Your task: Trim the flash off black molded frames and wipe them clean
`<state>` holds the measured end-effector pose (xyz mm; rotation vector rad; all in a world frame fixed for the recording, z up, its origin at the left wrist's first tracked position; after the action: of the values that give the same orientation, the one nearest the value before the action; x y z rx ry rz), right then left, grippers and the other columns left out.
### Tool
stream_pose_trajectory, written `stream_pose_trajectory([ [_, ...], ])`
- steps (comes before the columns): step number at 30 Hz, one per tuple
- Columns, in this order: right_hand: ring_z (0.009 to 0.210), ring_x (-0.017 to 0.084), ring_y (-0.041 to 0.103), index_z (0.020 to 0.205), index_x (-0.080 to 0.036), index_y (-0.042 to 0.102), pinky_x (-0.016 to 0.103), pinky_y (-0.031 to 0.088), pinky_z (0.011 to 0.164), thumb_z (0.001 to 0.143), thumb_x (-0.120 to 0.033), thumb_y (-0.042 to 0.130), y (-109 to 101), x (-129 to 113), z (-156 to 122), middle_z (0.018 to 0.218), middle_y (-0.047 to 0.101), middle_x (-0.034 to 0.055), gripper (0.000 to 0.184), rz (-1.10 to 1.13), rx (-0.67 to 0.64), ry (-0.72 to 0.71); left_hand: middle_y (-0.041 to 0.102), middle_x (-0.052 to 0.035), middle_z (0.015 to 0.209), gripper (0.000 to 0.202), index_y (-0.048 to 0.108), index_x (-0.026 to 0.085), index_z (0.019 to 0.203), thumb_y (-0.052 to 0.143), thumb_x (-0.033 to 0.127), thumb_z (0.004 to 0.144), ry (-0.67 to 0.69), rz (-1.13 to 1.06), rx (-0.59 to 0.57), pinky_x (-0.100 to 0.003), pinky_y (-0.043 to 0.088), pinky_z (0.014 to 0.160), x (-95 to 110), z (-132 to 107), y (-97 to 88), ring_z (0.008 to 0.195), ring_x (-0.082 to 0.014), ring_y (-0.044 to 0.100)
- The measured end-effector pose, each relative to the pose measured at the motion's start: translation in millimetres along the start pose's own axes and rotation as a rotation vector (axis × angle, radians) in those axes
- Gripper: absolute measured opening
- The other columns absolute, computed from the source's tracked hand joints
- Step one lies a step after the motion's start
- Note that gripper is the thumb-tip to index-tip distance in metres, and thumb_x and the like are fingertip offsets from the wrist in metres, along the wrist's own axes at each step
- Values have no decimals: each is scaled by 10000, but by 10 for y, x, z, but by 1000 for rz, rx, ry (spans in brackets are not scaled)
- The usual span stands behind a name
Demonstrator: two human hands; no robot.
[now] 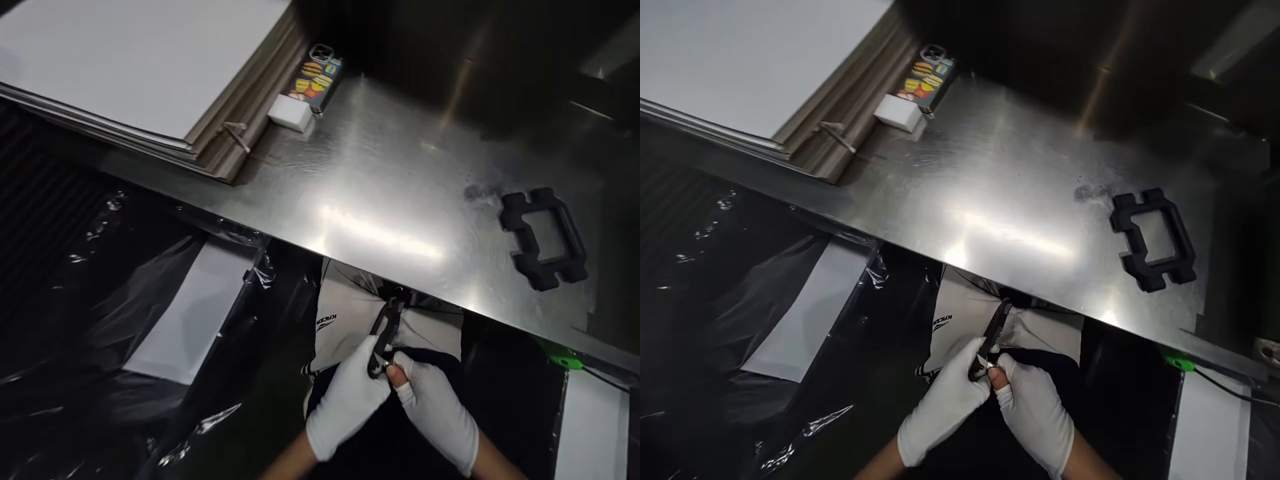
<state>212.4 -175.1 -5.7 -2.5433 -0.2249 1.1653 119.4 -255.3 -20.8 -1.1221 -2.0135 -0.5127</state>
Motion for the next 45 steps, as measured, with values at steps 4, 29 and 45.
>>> stream_pose_trajectory([
  [4, 647, 194, 694, 1031, -251, 642, 293, 452, 621, 1175, -579, 295, -5, 61, -14, 800, 738, 13, 498, -58, 47, 10, 769, -57, 971, 241, 682, 206, 1059, 659, 242, 823, -3, 24, -2, -373, 567, 860, -48, 5, 64, 894, -259, 714],
  [29, 598, 182, 676, 984, -248, 598, 281, 431, 562, 1169, -673, 183, 73, 325, -12, 759, 728, 12, 622, -7, 153, 106, 682, -9, 754, 151, 657, 209, 823, 657, 349, 768, -115, 36, 145, -329, 503, 721, -146, 22, 110, 744, -216, 603],
  [45, 730, 204, 758, 1071, -236, 670, 294, 409, 625, 1197, -430, 355, 44, 153, 31, 876, 800, 19, 391, -170, -21, 112, 658, 2, 773, 130, 665, 203, 845, 662, 302, 760, -102, -1, 87, -314, 514, 705, -197, 19, 91, 731, -192, 555],
])
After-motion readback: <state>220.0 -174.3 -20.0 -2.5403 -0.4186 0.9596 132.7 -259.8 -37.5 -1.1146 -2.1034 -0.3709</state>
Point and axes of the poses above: each hand's wrist, its own z-axis towards the middle knuckle, its own y-axis out of the palm, x = y × z, the point moved 10 cm from there along z, towards the middle knuckle
